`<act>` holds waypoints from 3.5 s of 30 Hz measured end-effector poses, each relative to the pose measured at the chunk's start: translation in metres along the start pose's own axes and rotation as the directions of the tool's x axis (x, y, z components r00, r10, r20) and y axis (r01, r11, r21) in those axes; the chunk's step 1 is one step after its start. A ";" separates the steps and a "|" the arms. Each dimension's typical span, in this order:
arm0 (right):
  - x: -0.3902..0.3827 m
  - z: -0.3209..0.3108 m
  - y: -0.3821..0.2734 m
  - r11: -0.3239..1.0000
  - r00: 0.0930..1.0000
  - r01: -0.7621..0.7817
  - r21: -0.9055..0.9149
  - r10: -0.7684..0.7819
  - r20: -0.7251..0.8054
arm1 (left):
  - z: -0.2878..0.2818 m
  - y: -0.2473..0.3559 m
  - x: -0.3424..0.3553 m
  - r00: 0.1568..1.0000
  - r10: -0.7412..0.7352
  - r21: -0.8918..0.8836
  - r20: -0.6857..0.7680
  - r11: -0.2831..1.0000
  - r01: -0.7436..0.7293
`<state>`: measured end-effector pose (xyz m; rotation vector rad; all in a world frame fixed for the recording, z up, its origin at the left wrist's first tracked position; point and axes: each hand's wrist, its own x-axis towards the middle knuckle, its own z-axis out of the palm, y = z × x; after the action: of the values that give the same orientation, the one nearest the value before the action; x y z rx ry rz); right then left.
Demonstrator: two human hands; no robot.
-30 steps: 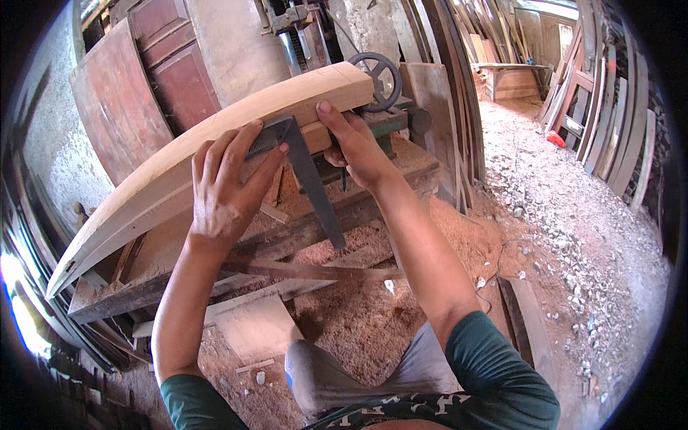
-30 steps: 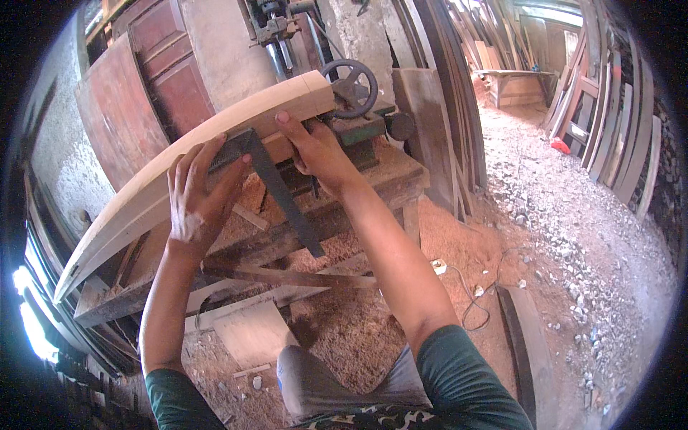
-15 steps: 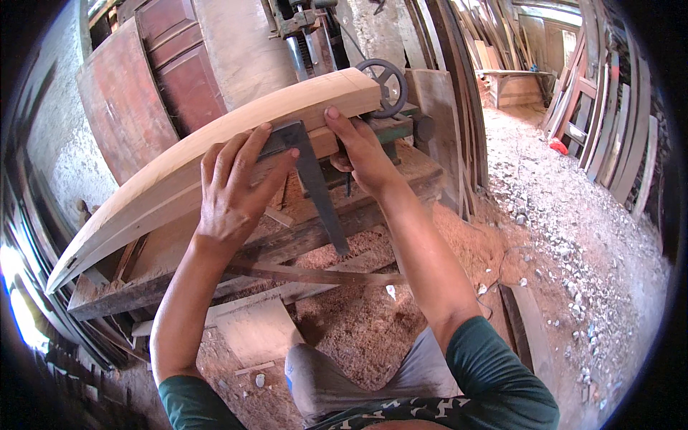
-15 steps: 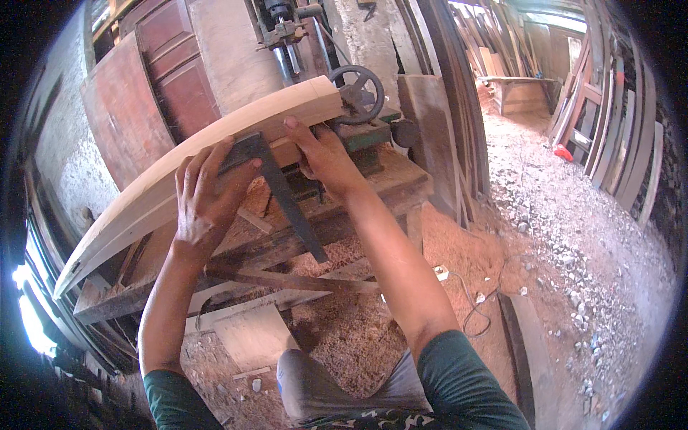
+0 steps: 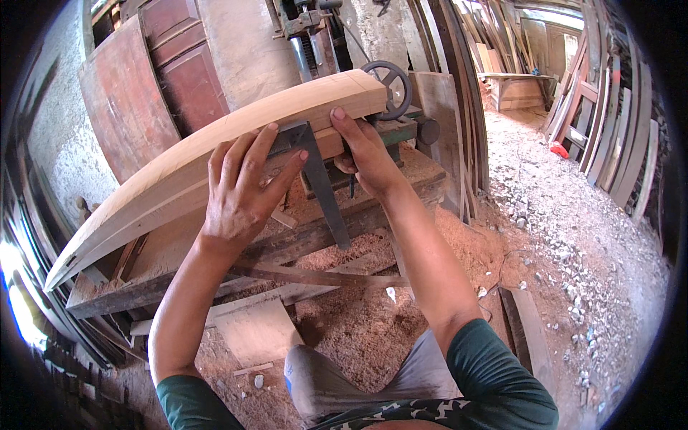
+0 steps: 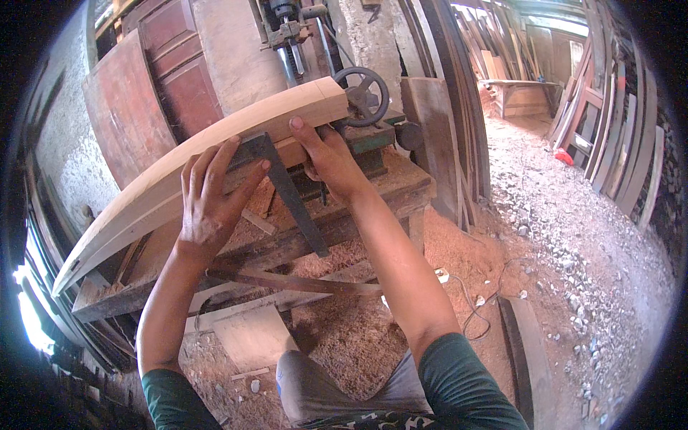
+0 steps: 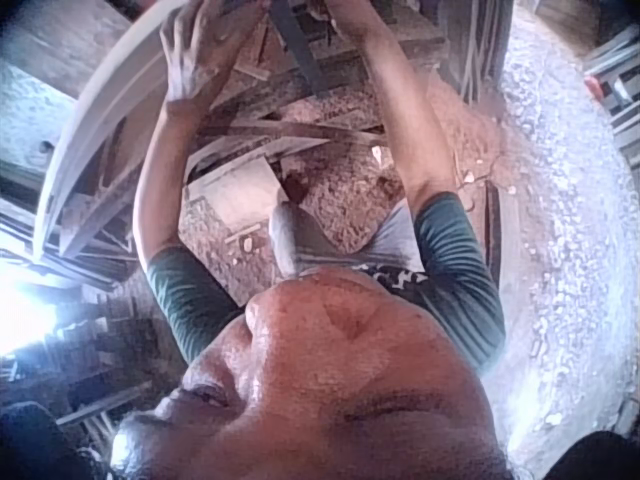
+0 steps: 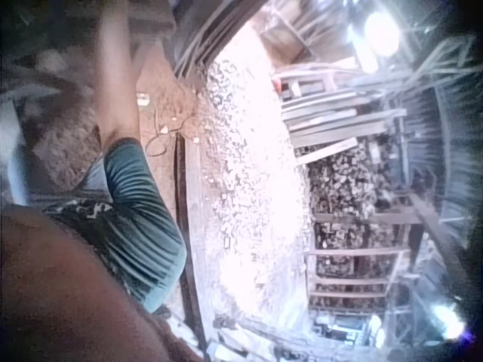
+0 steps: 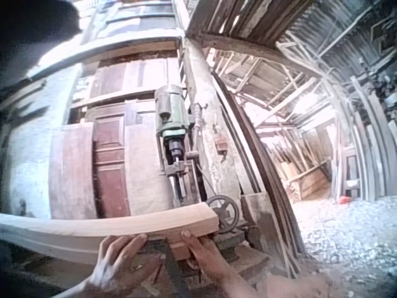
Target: The person measures and marks a curved wooden plank using a square ruler and a pencil while standing at a workbench in a woodshop.
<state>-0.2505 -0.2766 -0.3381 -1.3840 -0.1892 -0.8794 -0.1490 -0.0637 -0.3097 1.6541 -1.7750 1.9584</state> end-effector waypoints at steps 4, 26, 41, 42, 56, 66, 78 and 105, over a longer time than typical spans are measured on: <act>0.000 -0.002 0.001 1.000 1.000 0.003 0.007 -0.003 0.020 | 0.001 0.001 0.000 1.000 -0.003 -0.005 -0.005 1.000 0.003; 0.001 -0.004 0.004 1.000 1.000 0.020 -0.013 -0.020 0.024 | 0.004 0.000 -0.003 1.000 0.002 -0.015 -0.017 1.000 -0.003; 0.000 0.000 0.003 0.999 1.000 -0.014 0.040 0.014 0.009 | 0.003 0.002 0.000 1.000 -0.014 -0.038 -0.020 0.999 0.013; 0.000 0.001 0.003 0.998 1.000 -0.014 0.054 0.014 -0.007 | 0.002 0.002 0.000 1.000 -0.011 -0.033 -0.012 0.999 0.011; -0.079 0.006 -0.007 0.618 0.726 0.403 -0.675 -0.665 -0.175 | -0.001 -0.002 0.006 1.000 0.024 -0.024 -0.001 0.999 -0.024; -0.113 0.002 -0.033 0.677 0.715 0.566 -0.471 -0.687 -0.130 | 0.001 -0.002 0.003 1.000 0.019 -0.025 0.013 1.000 -0.019; -0.099 0.008 -0.017 0.351 0.555 0.678 -0.646 -0.820 0.138 | -0.004 -0.002 0.008 1.000 0.012 -0.056 0.015 0.998 -0.011; -0.035 -0.019 -0.096 -0.004 0.610 0.496 -0.869 -0.711 0.351 | -0.005 -0.005 0.010 1.000 -0.002 -0.106 -0.009 0.994 0.001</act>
<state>-0.3420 -0.2727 -0.2892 -2.3690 -0.1273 -2.1577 -0.1538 -0.0644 -0.2985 1.6107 -1.8392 1.8324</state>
